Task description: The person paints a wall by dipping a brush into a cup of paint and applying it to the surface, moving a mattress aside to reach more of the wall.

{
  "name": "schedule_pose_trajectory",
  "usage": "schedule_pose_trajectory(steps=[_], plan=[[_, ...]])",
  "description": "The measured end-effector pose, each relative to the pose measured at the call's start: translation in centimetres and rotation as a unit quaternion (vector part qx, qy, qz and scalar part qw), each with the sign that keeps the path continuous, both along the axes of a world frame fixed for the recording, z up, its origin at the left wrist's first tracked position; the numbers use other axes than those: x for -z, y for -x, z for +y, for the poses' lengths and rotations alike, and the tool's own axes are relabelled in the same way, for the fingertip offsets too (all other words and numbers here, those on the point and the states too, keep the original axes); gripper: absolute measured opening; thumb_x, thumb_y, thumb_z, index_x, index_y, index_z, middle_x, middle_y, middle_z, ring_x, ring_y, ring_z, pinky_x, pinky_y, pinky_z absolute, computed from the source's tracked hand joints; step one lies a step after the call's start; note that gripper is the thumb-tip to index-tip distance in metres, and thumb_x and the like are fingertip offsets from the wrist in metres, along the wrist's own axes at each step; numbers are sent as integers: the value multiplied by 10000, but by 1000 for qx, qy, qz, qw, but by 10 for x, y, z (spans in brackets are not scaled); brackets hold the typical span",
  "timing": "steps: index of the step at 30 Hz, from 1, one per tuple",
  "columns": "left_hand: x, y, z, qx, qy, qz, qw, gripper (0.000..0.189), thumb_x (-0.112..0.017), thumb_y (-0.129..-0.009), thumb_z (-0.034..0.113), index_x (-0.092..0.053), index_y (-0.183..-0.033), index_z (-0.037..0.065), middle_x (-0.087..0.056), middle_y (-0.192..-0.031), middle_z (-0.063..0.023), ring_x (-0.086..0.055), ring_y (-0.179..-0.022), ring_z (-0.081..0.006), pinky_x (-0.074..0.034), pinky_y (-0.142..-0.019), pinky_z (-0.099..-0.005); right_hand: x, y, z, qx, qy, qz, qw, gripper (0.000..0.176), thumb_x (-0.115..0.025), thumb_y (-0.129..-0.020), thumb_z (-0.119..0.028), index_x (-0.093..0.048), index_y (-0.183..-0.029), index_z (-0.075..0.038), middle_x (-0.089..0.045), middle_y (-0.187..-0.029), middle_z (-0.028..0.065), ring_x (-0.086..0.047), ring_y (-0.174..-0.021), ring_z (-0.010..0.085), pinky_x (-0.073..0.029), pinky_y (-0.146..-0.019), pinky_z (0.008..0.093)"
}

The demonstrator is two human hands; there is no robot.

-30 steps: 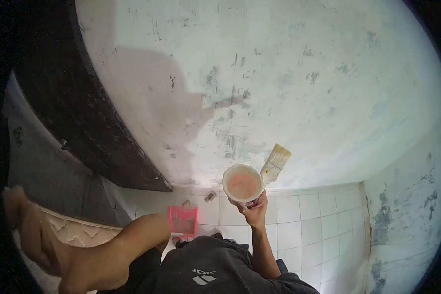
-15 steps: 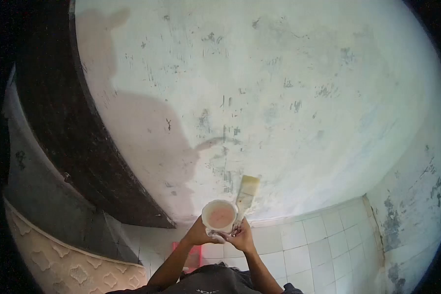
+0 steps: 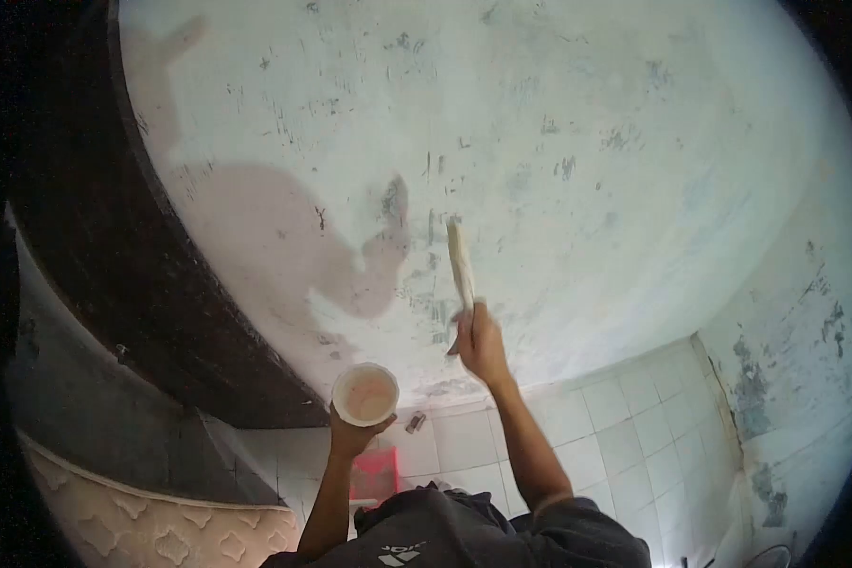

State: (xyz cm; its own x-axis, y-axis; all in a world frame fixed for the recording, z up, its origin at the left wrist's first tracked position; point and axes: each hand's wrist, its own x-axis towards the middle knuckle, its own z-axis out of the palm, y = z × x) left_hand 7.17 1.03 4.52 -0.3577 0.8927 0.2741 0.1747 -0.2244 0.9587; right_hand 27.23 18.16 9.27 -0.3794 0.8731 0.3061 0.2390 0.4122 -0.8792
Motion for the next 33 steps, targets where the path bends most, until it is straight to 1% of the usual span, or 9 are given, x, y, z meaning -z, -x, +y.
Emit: schedule_pose_trajectory(steps=[2, 4, 9, 17, 22, 28, 30, 31, 33], plan=[[2, 9, -5, 6, -5, -12, 1000, 674, -917, -576, 131, -567, -1140, 13, -655, -1081, -106, -632, -993, -201, -514, -882, -363, -31, 23, 31, 129, -255, -82, 955, 166, -460, -932, -13, -450, -1093, 29, -606, -769, 238, -639, -714, 404, -515, -599, 452], [-7, 14, -11, 4, 3, -50, 999, 664, -912, -575, 108, -567, -1133, 2, -657, -1070, -108, -637, -978, -202, -517, -874, -359, -67, 48, 46, 211, -314, -106, 920, 236, -499, -877, 1, -441, -1107, 9, -606, -843, 272, -592, -712, 467, -497, -597, 488], [-11, 31, -20, 21, -6, -61, 998, 649, -904, -586, 96, -564, -1130, -9, -657, -1064, -113, -639, -970, -206, -516, -872, -355, -105, 101, 75, 313, -252, -266, 876, 277, -500, -897, -48, -413, -1143, 46, -607, -939, 255, -645, -682, 425, -530, -588, 491], [6, 66, -32, 30, 9, -61, 998, 665, -897, -597, 101, -548, -1152, -7, -644, -1079, -121, -629, -996, -221, -514, -872, -363, -32, 120, 62, 294, -186, -394, 851, 246, -494, -912, -83, -430, -1094, 70, -620, -896, 243, -691, -685, 351, -580, -588, 425], [19, 81, -35, 46, 33, -30, 998, 667, -897, -597, 101, -550, -1157, -2, -646, -1091, -121, -628, -1001, -222, -512, -881, -368, -17, 104, 45, 237, -160, -488, 825, 245, -531, -893, -105, -565, -1075, 55, -659, -877, 217, -705, -790, 309, -585, -651, 366], [10, 84, -41, 37, 19, -28, 999, 657, -898, -593, 95, -559, -1148, 1, -652, -1086, -120, -635, -991, -217, -513, -881, -367, -60, 88, 32, 131, -173, -563, 797, 157, -554, -835, -82, -704, -862, -42, -712, -898, 115, -707, -835, 284, -559, -706, 394], [12, 86, -43, 46, 13, -38, 998, 655, -899, -592, 96, -560, -1144, -1, -654, -1080, -117, -637, -985, -215, -513, -880, -367, -101, 95, 40, 206, -190, -515, 810, 168, -561, -804, -57, -717, -866, -44, -710, -946, 154, -704, -870, 286, -550, -731, 412], [13, 86, -43, 52, 7, -47, 998, 652, -900, -592, 98, -561, -1141, -2, -657, -1075, -115, -639, -979, -213, -513, -879, -366, -126, 98, 45, 189, -153, -542, 804, 210, -559, -804, -48, -659, -982, -1, -691, -972, 191, -686, -895, 342, -546, -766, 429], [13, 86, -42, 60, 2, -54, 997, 644, -897, -598, 96, -562, -1139, -2, -658, -1073, -113, -640, -979, -209, -513, -877, -360, -153, 102, 47, 266, -232, -472, 808, 180, -539, -794, -28, -691, -891, -13, -699, -961, 186, -693, -894, 322, -546, -760, 435]])
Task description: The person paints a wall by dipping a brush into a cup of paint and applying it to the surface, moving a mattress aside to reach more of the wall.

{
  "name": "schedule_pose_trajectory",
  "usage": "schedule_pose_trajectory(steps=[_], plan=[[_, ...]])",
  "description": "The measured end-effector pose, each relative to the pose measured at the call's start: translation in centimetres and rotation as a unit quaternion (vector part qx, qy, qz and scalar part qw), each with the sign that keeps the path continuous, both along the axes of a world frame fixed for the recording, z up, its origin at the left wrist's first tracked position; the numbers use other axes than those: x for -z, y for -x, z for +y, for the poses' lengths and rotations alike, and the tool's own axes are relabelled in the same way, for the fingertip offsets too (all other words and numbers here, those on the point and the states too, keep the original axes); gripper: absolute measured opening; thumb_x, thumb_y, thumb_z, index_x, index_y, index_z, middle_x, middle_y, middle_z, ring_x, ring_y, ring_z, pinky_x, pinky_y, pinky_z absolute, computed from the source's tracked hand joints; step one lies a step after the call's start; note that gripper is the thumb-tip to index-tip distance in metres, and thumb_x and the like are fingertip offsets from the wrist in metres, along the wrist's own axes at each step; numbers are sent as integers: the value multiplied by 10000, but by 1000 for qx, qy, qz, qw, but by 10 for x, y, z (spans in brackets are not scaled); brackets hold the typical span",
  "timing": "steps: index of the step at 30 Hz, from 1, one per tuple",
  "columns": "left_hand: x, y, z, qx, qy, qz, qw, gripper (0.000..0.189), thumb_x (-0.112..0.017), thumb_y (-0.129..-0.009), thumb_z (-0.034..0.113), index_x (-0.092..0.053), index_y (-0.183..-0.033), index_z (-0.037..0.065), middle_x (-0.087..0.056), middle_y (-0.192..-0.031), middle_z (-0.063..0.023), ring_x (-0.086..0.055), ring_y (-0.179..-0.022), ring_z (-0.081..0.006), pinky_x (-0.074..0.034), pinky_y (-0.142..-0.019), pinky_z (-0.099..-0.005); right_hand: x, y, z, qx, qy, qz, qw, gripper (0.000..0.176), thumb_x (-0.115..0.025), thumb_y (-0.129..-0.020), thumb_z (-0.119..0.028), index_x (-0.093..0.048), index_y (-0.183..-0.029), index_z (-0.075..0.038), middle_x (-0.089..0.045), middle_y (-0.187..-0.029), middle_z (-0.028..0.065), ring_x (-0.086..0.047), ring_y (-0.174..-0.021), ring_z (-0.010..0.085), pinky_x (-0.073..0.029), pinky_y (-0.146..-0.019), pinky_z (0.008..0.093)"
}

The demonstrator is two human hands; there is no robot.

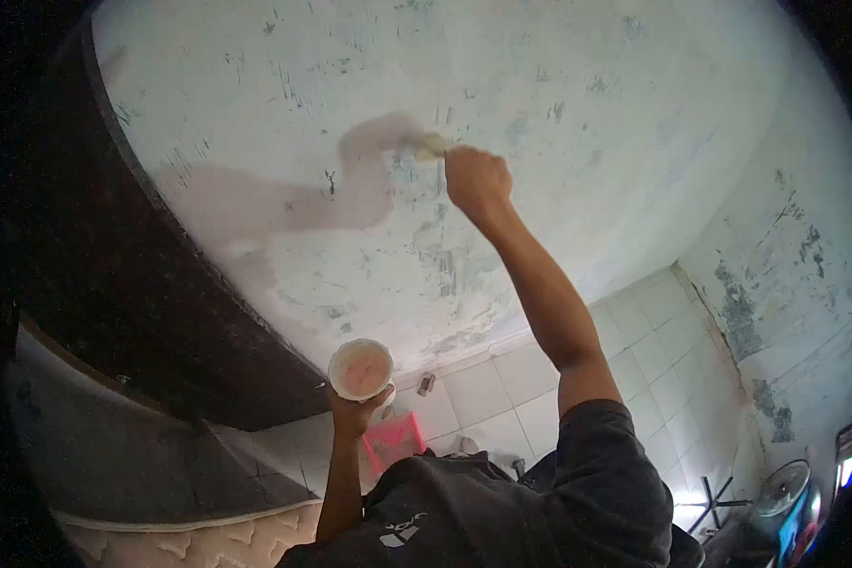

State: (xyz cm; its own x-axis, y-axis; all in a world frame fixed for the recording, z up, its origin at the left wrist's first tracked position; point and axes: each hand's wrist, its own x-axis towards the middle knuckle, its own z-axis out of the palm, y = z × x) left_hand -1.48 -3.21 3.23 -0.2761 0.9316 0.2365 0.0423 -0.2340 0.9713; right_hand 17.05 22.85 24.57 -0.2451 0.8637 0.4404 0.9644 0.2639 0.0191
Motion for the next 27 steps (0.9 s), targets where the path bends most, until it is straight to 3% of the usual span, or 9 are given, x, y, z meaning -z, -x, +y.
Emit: schedule_pose_trajectory(steps=[4, 8, 14, 17, 21, 23, 25, 27], plan=[[-6, -3, 1, 5, 0, -13, 1000, 590, -884, -625, 88, -573, -1118, -5, -666, -1060, -111, -644, -973, -196, -514, -864, -343, -71, 6, -8, 21, -77, 52, 995, 211, -538, -804, -27, -679, -959, 3, -695, -951, 192, -686, -898, 351, -543, -780, 441], [-16, -6, 1, 23, 17, 4, 1000, 553, -878, -637, 85, -586, -1097, -10, -671, -1046, -108, -645, -967, -191, -516, -855, -335, -116, 4, -8, 17, -89, 9, 996, 207, -543, -810, -39, -670, -967, 7, -696, -944, 183, -689, -884, 351, -549, -759, 443], [-21, -15, 4, 33, -5, -21, 999, 544, -879, -635, 89, -594, -1087, -15, -673, -1038, -103, -647, -950, -190, -517, -852, -334, -150, 1, -11, 8, -295, 82, 952, 190, -493, -839, -48, -647, -907, 39, -688, -814, 203, -693, -723, 372, -556, -666, 453], [-17, -17, 7, 47, 2, -28, 998, 567, -883, -629, 93, -586, -1101, -12, -667, -1051, -102, -642, -958, -195, -513, -862, -336, -137, 6, -7, -11, -248, 61, 967, 195, -456, -866, -56, -594, -980, 22, -665, -819, 226, -674, -718, 380, -539, -644, 479], [1, -15, 7, 40, 17, -50, 998, 626, -892, -616, 102, -564, -1139, -4, -653, -1084, -108, -631, -995, -205, -506, -882, -348, -75, 14, 14, -60, -165, 48, 983, 172, -456, -864, -50, -609, -889, 23, -667, -838, 233, -679, -749, 381, -552, -664, 461], [3, -11, 10, 35, 9, 15, 999, 631, -871, -627, 55, -548, -1166, 4, -645, -1093, -95, -634, -997, -208, -514, -874, -353, -50, 14, 5, -51, -121, 53, 990, 145, -508, -829, -15, -649, -827, 19, -672, -873, 210, -689, -801, 356, -563, -673, 438], [-16, -8, 9, 51, 5, 28, 998, 635, -877, -623, 69, -549, -1164, 7, -647, -1090, -94, -634, -995, -202, -514, -873, -348, -18, 11, 7, -64, -100, 57, 991, 139, -519, -823, -17, -652, -837, 21, -675, -862, 200, -691, -793, 348, -564, -676, 437], [-22, -9, 6, 30, 27, 5, 999, 617, -879, -624, 82, -562, -1147, 7, -652, -1083, -94, -635, -985, -198, -514, -867, -341, 3, 8, 1, -59, -11, 24, 998, 131, -545, -810, -31, -662, -859, 4, -679, -872, 196, -695, -795, 336, -563, -668, 433]])
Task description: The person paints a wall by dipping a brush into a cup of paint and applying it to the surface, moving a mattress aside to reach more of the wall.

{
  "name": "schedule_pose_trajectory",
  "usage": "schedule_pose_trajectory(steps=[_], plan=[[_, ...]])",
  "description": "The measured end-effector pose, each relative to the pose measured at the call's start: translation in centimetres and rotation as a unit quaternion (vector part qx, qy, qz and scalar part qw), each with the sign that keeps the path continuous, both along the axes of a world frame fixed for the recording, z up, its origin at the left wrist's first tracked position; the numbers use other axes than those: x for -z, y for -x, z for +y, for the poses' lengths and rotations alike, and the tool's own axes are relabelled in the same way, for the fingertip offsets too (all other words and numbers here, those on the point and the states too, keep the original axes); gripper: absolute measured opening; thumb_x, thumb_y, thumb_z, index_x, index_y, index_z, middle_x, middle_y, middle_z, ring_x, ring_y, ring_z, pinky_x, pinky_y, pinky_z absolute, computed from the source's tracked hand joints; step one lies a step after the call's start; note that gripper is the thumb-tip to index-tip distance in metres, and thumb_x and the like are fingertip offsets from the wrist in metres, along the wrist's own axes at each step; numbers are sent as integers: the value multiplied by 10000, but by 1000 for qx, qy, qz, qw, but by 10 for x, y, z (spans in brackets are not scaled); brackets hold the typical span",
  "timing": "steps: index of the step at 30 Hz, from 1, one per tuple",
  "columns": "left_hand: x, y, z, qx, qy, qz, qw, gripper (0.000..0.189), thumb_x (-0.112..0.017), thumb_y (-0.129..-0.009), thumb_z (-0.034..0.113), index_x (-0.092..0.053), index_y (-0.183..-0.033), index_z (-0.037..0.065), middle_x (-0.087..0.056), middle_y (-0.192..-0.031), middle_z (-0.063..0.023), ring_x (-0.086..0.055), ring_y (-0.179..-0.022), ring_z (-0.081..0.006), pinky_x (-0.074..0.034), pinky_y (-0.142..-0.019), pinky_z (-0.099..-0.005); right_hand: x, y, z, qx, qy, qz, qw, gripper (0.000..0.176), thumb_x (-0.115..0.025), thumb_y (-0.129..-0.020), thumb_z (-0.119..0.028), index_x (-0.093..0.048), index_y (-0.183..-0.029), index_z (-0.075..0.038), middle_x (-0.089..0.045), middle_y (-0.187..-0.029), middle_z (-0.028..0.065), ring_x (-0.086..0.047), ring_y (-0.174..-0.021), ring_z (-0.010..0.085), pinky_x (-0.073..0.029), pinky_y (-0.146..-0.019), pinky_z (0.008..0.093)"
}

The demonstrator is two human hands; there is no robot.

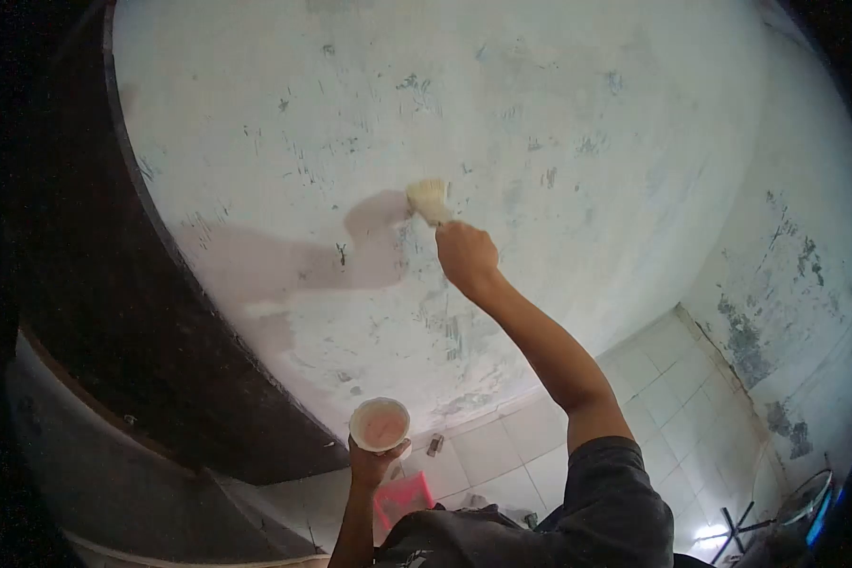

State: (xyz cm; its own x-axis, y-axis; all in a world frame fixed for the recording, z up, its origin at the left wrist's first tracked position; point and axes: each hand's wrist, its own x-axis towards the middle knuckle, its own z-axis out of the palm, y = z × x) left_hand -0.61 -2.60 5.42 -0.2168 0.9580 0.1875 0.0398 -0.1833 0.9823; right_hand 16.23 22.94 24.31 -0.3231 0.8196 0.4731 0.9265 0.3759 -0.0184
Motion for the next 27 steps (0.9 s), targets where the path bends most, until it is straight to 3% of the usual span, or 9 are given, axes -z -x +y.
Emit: schedule_pose_trajectory(steps=[1, 3, 10, 12, 16, 25, 27], plan=[[3, 0, 0, 0, 0, -1, 1000, 617, -879, -624, 82, -562, -1147, 7, -652, -1083, -94, -635, -985, -198, -514, -867, -341, 10, -3, -3, 0, 0, -1, 1000, 131, -545, -810, -31, -662, -859, 4, -679, -872, 196, -695, -795, 336, -563, -668, 433], [9, 1, 1, 23, 0, -86, 996, 555, -858, -642, 51, -582, -1120, 1, -679, -1023, -96, -660, -949, -199, -535, -839, -344, 23, -9, -9, -20, 107, -104, 989, 159, -526, -812, -30, -653, -905, -7, -683, -883, 190, -689, -797, 350, -553, -695, 446], [13, 2, 0, 18, -16, -36, 999, 581, -862, -635, 61, -570, -1135, 2, -661, -1061, -90, -638, -961, -178, -520, -844, -331, 11, -17, -10, -35, 123, -166, 978, 158, -574, -801, -71, -686, -913, -55, -690, -933, 162, -693, -860, 322, -553, -719, 427], [12, 0, -1, 33, -29, -38, 998, 565, -859, -640, 54, -575, -1125, 2, -662, -1058, -89, -639, -964, -178, -523, -839, -338, -20, -8, -9, -1, 30, -92, 995, 180, -567, -803, -68, -684, -938, -57, -683, -949, 168, -688, -880, 322, -550, -734, 426], [22, 3, -2, 27, -16, -3, 1000, 583, -861, -638, 53, -566, -1138, 3, -659, -1066, -94, -641, -969, -191, -525, -849, -346, -84, 6, -6, 36, -22, -43, 998, 196, -572, -804, -72, -681, -967, -62, -682, -973, 165, -680, -907, 336, -545, -750, 436], [18, 5, -11, -11, -25, -46, 999, 631, -898, -611, 112, -563, -1136, 6, -650, -1083, -105, -632, -994, -202, -513, -877, -352, -182, 18, -7, 59, -79, -38, 994, 232, -598, -788, -48, -674, -1007, -57, -682, -1012, 174, -674, -939, 344, -544, -781, 444], [20, 6, -11, -20, -25, -12, 999, 639, -897, -612, 116, -559, -1144, 9, -650, -1084, -105, -634, -991, -206, -513, -876, -353, -193, 19, -10, 72, -114, -19, 991, 234, -590, -792, -46, -670, -1012, -60, -682, -1011, 171, -674, -935, 351, -543, -784, 448]])
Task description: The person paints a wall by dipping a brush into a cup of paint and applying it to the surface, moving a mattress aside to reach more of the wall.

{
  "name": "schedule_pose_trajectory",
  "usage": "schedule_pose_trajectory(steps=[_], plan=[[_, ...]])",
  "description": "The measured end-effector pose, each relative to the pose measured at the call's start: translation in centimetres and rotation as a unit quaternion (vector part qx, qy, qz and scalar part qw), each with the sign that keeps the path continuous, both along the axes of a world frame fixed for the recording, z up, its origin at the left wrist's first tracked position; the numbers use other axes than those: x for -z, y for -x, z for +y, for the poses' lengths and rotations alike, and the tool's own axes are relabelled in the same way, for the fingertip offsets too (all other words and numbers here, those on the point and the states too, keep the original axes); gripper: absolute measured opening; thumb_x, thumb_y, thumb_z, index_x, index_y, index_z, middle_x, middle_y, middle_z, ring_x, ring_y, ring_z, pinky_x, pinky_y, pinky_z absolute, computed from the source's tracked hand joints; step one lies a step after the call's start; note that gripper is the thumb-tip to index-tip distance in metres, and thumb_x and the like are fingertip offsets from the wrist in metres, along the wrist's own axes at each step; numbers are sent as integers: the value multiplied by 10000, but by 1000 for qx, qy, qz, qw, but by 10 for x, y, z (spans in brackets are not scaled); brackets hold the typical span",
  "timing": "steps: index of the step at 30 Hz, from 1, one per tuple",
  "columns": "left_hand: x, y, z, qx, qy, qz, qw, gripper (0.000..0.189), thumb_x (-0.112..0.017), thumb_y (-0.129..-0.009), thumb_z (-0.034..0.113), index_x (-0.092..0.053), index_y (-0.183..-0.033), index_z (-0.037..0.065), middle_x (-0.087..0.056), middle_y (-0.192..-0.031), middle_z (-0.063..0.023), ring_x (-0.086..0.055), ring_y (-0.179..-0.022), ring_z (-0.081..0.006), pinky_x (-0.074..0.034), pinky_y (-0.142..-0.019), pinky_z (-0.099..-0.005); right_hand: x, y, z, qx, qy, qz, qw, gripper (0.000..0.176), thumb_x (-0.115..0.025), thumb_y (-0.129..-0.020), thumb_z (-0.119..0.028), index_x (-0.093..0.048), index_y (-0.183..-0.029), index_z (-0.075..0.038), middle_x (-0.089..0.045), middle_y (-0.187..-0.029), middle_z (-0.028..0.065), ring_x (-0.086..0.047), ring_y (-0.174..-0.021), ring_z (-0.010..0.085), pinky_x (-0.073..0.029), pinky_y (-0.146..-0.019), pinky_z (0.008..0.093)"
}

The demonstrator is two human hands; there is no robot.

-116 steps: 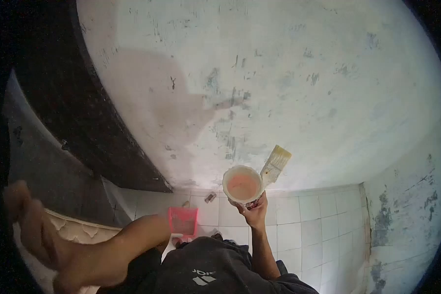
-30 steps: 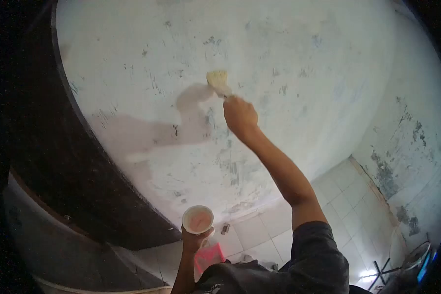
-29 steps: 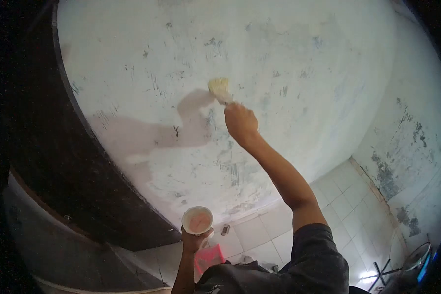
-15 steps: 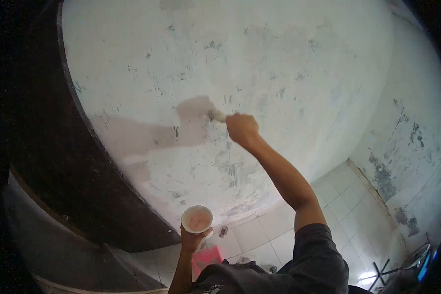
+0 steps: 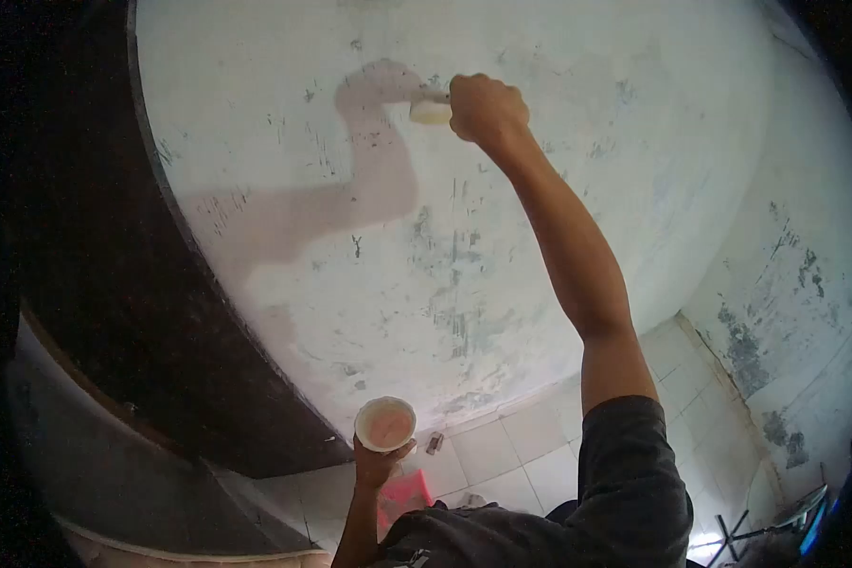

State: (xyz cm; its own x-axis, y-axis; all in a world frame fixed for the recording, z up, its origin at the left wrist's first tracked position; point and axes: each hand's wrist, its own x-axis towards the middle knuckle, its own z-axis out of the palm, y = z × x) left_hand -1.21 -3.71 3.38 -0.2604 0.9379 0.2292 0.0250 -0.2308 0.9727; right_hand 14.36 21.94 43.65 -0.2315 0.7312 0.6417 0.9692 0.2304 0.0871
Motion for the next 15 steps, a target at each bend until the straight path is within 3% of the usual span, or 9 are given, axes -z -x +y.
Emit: schedule_pose_trajectory(steps=[3, 8, 15], plan=[[-1, 1, -1, 9, 9, -14, 1000, 621, -894, -614, 116, -569, -1133, 11, -656, -1076, -106, -638, -983, -211, -515, -873, -352, -17, 1, -7, -14, -1, 33, 999, 252, -543, -771, -24, -625, -1008, -6, -660, -1021, 200, -646, -948, 400, -521, -806, 492], [-9, -1, -3, 10, 4, -13, 1000, 594, -894, -614, 116, -586, -1111, 7, -665, -1059, -107, -645, -965, -213, -517, -866, -352, -35, 1, -5, -17, -121, 47, 991, 224, -544, -816, -59, -662, -1005, -40, -685, -973, 181, -673, -928, 365, -539, -794, 462], [-9, -1, -2, 6, 1, -11, 1000, 592, -895, -615, 111, -586, -1110, 7, -665, -1057, -107, -646, -962, -211, -517, -859, -344, -31, 5, 1, -26, -128, 70, 989, 236, -494, -853, -93, -669, -1006, -53, -680, -994, 184, -670, -933, 367, -539, -803, 460]])
